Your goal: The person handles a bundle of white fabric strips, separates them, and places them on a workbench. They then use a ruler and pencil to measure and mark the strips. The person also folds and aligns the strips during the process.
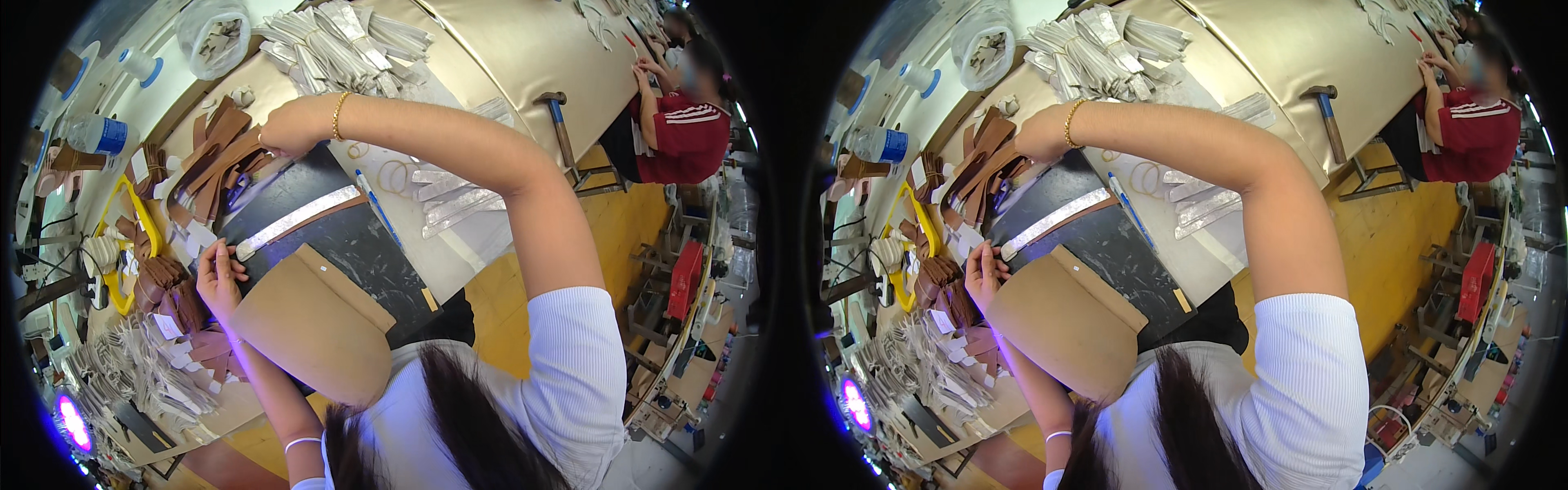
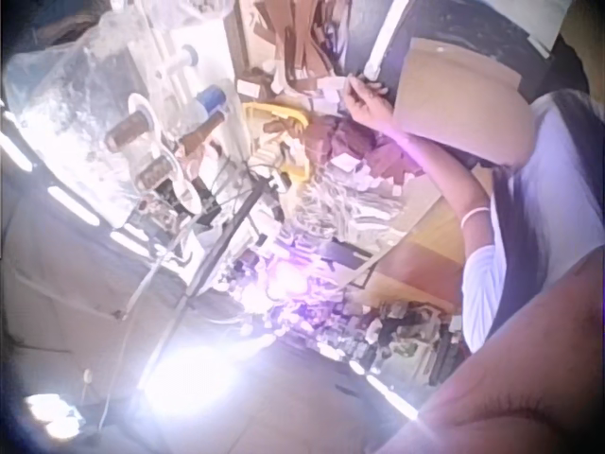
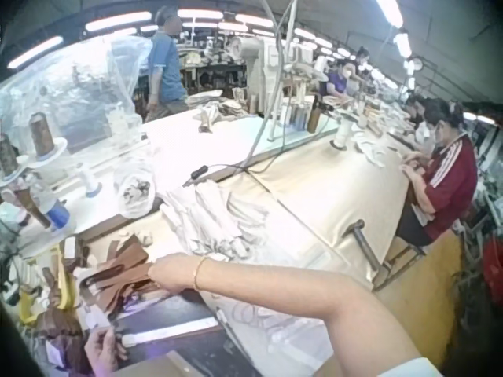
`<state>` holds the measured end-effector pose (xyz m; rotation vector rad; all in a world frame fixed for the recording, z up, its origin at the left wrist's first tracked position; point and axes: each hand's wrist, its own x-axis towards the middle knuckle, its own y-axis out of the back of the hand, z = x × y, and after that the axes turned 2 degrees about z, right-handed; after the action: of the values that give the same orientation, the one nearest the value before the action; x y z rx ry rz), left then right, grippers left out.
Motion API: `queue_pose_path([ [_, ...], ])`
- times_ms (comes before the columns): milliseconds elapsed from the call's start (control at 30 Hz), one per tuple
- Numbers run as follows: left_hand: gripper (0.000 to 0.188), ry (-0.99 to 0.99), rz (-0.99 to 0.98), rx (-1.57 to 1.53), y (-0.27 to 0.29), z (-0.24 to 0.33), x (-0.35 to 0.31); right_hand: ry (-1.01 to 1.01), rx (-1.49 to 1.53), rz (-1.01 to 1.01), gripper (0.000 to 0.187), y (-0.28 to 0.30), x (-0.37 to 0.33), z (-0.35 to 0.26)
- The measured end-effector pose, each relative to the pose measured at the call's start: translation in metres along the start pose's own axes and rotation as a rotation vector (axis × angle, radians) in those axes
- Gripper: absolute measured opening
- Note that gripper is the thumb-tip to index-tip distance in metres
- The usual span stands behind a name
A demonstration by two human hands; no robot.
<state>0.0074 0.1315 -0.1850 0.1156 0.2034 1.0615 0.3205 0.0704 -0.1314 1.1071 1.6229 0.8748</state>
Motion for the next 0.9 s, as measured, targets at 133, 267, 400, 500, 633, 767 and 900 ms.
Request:
queue_pose_path([
  [133,0.023,-0.030,-0.012,-0.005,0.001,-0.001,0.001,-0.005,0.070,0.142,0.022,0.012,-0.014,-0.006],
  [267,0.023,-0.015,-0.009,0.000,0.002,-0.002,0.003,0.062,0.235,0.245,0.026,0.015,-0.017,-0.004],
  [400,0.024,-0.004,0.011,0.004,0.003,-0.002,0.002,0.064,0.404,0.309,0.029,0.036,-0.031,-0.018],
  [500,0.025,0.003,0.026,0.015,0.003,0.000,0.003,0.013,0.213,0.355,0.029,0.044,-0.038,-0.028],
  [633,0.025,-0.005,0.014,-0.006,0.004,-0.004,0.005,-0.165,-0.020,0.286,0.029,0.047,-0.054,-0.032],
  [767,0.025,-0.010,0.007,-0.031,0.001,-0.004,0.006,-0.181,-0.349,0.311,0.023,0.047,-0.095,-0.023],
  [900,0.025,-0.007,0.026,-0.037,0.003,-0.004,0.004,-0.294,-0.204,0.425,0.015,0.026,-0.139,-0.001],
])
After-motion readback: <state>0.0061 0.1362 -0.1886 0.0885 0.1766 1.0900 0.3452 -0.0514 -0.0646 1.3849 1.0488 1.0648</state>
